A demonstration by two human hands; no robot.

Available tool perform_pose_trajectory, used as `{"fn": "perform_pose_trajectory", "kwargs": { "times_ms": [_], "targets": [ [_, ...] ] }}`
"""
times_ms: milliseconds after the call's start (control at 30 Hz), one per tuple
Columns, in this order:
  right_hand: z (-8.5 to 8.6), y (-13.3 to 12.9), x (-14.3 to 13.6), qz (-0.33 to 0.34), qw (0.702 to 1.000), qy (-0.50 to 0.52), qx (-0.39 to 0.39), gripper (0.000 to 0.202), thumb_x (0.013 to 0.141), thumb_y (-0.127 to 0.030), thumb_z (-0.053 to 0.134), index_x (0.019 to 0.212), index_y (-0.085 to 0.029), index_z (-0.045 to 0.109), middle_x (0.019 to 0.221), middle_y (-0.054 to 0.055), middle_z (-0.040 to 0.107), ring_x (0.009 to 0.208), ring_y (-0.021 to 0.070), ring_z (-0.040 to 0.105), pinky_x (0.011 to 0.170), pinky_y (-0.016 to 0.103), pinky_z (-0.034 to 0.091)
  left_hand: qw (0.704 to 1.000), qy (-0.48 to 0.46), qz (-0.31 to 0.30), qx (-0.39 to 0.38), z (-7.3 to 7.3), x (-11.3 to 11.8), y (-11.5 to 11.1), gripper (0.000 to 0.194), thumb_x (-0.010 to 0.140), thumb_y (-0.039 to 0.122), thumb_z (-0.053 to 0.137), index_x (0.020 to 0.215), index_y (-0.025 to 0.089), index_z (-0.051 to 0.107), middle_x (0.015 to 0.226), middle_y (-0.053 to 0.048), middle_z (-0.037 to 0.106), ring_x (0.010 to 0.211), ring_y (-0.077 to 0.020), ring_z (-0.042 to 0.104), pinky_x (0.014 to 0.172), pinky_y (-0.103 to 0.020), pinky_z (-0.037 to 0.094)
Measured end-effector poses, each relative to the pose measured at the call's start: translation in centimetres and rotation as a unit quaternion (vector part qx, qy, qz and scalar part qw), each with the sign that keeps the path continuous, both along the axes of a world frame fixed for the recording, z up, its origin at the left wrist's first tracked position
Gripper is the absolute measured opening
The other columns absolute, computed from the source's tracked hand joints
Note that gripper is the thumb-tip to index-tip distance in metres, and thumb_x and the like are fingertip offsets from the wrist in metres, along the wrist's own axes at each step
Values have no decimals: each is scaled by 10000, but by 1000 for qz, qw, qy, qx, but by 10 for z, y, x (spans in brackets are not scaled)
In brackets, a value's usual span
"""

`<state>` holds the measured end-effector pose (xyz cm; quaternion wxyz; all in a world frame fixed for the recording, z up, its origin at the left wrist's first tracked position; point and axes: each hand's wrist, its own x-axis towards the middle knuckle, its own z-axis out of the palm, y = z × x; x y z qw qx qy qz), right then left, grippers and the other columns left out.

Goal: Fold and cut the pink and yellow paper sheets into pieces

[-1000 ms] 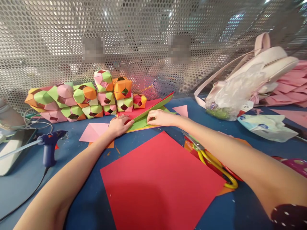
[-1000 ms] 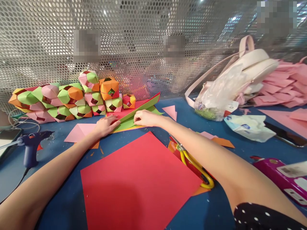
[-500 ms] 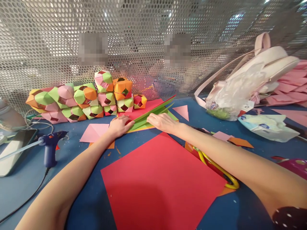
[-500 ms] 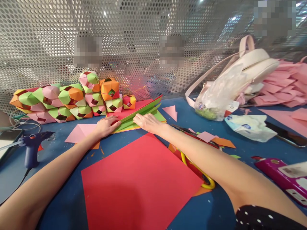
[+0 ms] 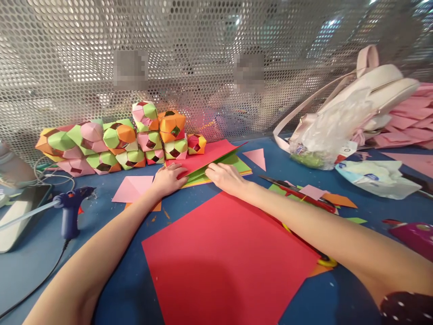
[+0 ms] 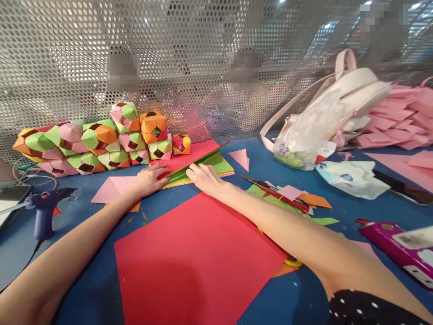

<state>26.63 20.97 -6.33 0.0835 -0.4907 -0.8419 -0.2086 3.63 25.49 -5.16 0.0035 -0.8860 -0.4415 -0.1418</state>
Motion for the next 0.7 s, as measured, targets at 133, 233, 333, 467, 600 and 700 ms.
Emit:
{"fn": "perform_pose_trajectory", "kwargs": {
  "times_ms": [133,233,333,467,600,700],
  "targets": [
    [-1,1,0,-8,1000,8,-12,225,916,-52,395,900,-118,610,860,107,648,752,189,549,599,289,309,1000,2,-7,4,-1,0,1,336,922,400,450,1198,318,622,1331,27,594,1244,-185,529,1058,-321,402],
    [0,2,3,-6,1000,11,-24,214,910,-32,397,896,-111,595,848,101,649,747,182,556,626,279,336,1000,2,-9,6,-2,-1,2,330,930,383,429,1187,324,627,1316,31,603,1244,-184,526,1055,-322,403],
    [1,3,7,-2,1000,9,-29,231,900,-7,385,875,-114,588,831,95,646,745,180,560,644,273,352,1000,4,-13,7,-3,-1,3,330,934,379,416,1180,322,630,1300,34,612,1234,-181,533,1049,-319,406],
    [2,2,12,0,1000,7,-26,266,880,25,361,849,-114,586,801,98,638,729,184,555,636,275,360,1000,5,-18,11,-4,-1,4,337,936,375,409,1178,306,633,1301,25,612,1214,-183,545,1043,-321,409],
    [0,-1,17,11,1000,6,-21,283,865,39,349,830,-123,578,786,94,633,715,185,547,641,280,369,1000,6,-12,14,-5,-2,4,336,936,383,410,1184,325,628,1296,30,614,1223,-185,540,1032,-317,417],
    [1,-2,24,21,1000,9,-17,265,881,11,357,831,-137,571,798,90,633,727,187,548,657,282,381,1000,7,-9,15,-6,-2,5,335,940,386,404,1184,333,627,1291,36,618,1248,-184,523,1035,-310,415]
  ]
}}
